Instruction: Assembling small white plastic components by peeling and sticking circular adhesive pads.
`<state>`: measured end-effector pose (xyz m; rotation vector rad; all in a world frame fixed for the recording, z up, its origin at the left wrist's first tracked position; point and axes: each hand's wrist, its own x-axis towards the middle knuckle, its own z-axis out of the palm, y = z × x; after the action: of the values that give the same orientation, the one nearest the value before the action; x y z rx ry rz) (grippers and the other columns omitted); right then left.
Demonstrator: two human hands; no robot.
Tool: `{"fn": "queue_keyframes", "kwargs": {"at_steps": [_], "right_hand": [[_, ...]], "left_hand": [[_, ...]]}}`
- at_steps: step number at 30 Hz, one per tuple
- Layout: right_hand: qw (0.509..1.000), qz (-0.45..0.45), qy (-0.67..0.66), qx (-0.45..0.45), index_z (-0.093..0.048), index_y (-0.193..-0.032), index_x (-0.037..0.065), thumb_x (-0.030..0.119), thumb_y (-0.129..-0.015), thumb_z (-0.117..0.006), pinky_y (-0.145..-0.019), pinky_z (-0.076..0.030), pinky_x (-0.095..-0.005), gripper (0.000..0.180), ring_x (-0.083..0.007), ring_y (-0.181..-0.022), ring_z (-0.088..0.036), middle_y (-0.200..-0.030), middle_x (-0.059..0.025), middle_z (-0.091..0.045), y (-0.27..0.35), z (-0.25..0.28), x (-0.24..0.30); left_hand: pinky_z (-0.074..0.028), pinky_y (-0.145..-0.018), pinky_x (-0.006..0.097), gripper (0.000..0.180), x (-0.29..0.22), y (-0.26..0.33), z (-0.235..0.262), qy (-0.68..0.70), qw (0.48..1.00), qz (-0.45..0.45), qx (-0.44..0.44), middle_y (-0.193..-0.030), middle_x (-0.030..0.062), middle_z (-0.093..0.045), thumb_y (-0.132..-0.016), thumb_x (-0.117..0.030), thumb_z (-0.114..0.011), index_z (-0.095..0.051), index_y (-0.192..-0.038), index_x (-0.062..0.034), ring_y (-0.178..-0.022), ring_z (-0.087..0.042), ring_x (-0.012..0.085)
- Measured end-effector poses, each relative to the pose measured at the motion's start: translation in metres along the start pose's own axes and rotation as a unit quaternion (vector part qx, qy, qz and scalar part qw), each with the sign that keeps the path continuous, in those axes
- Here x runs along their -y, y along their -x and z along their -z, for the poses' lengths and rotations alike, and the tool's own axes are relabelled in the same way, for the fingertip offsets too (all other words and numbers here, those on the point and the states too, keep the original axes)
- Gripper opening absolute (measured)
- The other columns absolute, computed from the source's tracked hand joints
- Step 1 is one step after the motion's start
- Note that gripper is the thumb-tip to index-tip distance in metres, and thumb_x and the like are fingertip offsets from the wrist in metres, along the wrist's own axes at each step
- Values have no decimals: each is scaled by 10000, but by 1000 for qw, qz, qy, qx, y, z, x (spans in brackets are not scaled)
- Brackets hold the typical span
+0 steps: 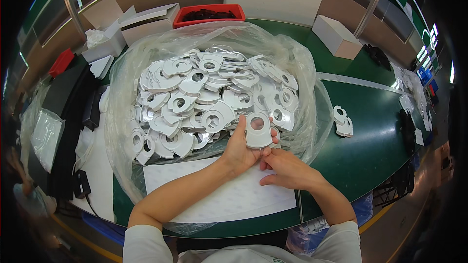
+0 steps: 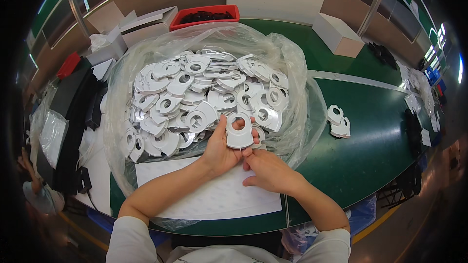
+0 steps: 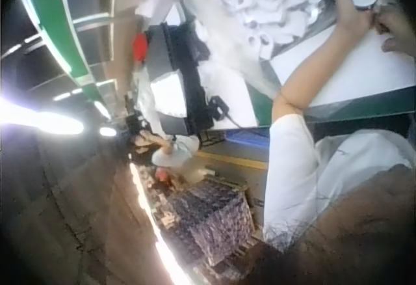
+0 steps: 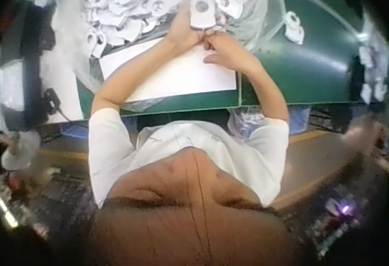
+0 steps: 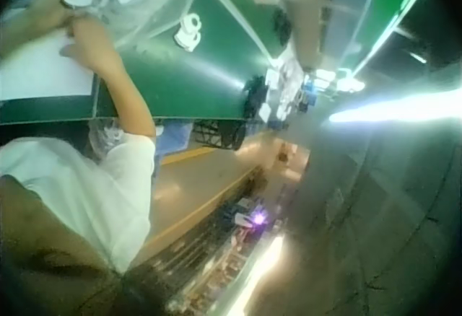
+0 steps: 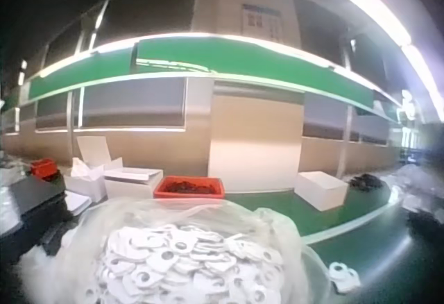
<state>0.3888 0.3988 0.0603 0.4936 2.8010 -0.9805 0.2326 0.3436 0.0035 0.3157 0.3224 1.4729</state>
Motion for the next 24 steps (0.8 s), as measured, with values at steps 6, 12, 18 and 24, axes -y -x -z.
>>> {"fn": "queue_keyframes", "kwargs": {"at_steps": [6, 12, 18, 24], "right_hand": [[991, 73, 76, -81, -593, -858, 8, 145, -733, -716, -760, -463, -372, 223, -291, -868, -555, -880, -120, -555, 13, -17, 1], [970, 137, 173, -103, -589, -789, 30, 83, -724, -682, -732, -466, -356, 125, -276, -844, -546, -832, -104, -537, 16, -17, 7], [955, 219, -180, -90, -564, -801, 22, 38, -756, -650, -699, -451, -286, 99, -203, -755, -539, -854, -61, -541, 38, 38, 1], [865, 136, -373, -307, -559, -865, 18, 51, -873, -594, -705, -457, -257, 49, -119, -766, -544, -976, -49, -528, 12, 16, -45]], "left_hand": [[-437, -709, 296, 648, 3, -3, 1, -75, 997, -21, -6, -1019, 103, -577, -970, -564, -162, -425, -1288, -64, -939, -554, 214], [-432, -726, 313, 667, 5, -4, -1, -97, 995, -16, -3, -1043, 123, -575, -962, -576, -169, -422, -1288, -52, -954, -549, 237], [-438, -776, 324, 665, 3, 3, -6, -157, 986, 0, -53, -1062, 114, -582, -969, -562, -169, -404, -1332, -57, -1000, -551, 230], [-445, -725, 299, 669, 16, 8, -18, -135, 989, 66, -16, -1029, 101, -593, -959, -589, -155, -454, -1265, -75, -932, -568, 187]]}}
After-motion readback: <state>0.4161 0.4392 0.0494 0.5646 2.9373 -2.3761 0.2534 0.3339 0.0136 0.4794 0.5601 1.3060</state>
